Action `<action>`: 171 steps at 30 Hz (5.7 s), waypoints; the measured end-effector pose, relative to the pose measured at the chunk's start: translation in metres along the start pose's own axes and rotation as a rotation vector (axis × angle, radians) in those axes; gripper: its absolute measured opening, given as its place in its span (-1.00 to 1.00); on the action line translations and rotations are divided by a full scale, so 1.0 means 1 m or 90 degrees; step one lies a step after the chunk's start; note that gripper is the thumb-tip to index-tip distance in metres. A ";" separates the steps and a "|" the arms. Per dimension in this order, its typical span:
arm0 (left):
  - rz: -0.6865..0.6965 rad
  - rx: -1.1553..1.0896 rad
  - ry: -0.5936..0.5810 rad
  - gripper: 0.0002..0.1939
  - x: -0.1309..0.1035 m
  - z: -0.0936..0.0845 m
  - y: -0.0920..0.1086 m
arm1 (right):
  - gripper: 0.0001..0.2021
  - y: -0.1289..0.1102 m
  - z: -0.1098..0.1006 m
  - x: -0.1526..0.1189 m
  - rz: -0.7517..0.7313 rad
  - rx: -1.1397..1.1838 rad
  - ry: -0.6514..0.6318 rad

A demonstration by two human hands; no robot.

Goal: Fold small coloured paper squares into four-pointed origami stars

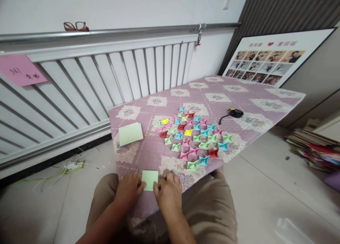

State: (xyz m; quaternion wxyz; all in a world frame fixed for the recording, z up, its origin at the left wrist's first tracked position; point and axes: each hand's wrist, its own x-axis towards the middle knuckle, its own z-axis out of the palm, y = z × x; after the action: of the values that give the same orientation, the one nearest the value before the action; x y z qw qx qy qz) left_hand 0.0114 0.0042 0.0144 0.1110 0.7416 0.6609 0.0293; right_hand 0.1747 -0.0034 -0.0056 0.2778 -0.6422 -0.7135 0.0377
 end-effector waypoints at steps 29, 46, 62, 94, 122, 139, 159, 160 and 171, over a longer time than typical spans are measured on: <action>0.421 0.042 0.020 -0.76 0.015 0.008 -0.018 | -0.70 0.017 -0.017 -0.026 -0.209 0.111 -0.058; 0.425 0.018 0.021 -0.78 0.017 0.009 -0.021 | -0.77 0.003 -0.001 -0.033 -0.281 0.030 -0.014; 0.413 -0.194 -0.088 -0.63 0.028 -0.007 -0.032 | -0.70 -0.004 0.005 -0.034 -0.289 -0.036 -0.058; 0.502 0.078 0.092 -0.76 -0.008 0.012 -0.058 | -0.78 0.005 0.001 -0.038 -0.250 -0.008 -0.020; 0.173 -0.020 0.044 -0.13 -0.045 0.054 0.019 | -0.77 0.031 -0.009 -0.021 -0.251 0.013 -0.015; 0.131 -0.037 0.041 -0.29 -0.049 0.033 0.027 | -0.67 0.029 0.002 0.025 -0.096 -0.036 -0.086; 0.220 -0.261 0.283 -0.67 -0.058 0.045 0.015 | -0.87 0.026 0.015 0.003 -0.017 0.133 -0.049; 0.210 -0.291 0.302 -0.68 -0.058 0.046 0.012 | -0.85 0.025 0.014 0.002 -0.027 0.146 -0.028; 0.188 -0.255 0.511 -0.60 -0.059 0.036 -0.007 | -0.88 -0.005 -0.005 -0.032 -0.229 -0.026 0.106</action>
State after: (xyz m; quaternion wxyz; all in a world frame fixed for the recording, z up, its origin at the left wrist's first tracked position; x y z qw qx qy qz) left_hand 0.0041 -0.0574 -0.0164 -0.0178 0.7220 0.5202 0.4558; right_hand 0.1733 -0.0362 -0.0106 0.3253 -0.5110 -0.7916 -0.0803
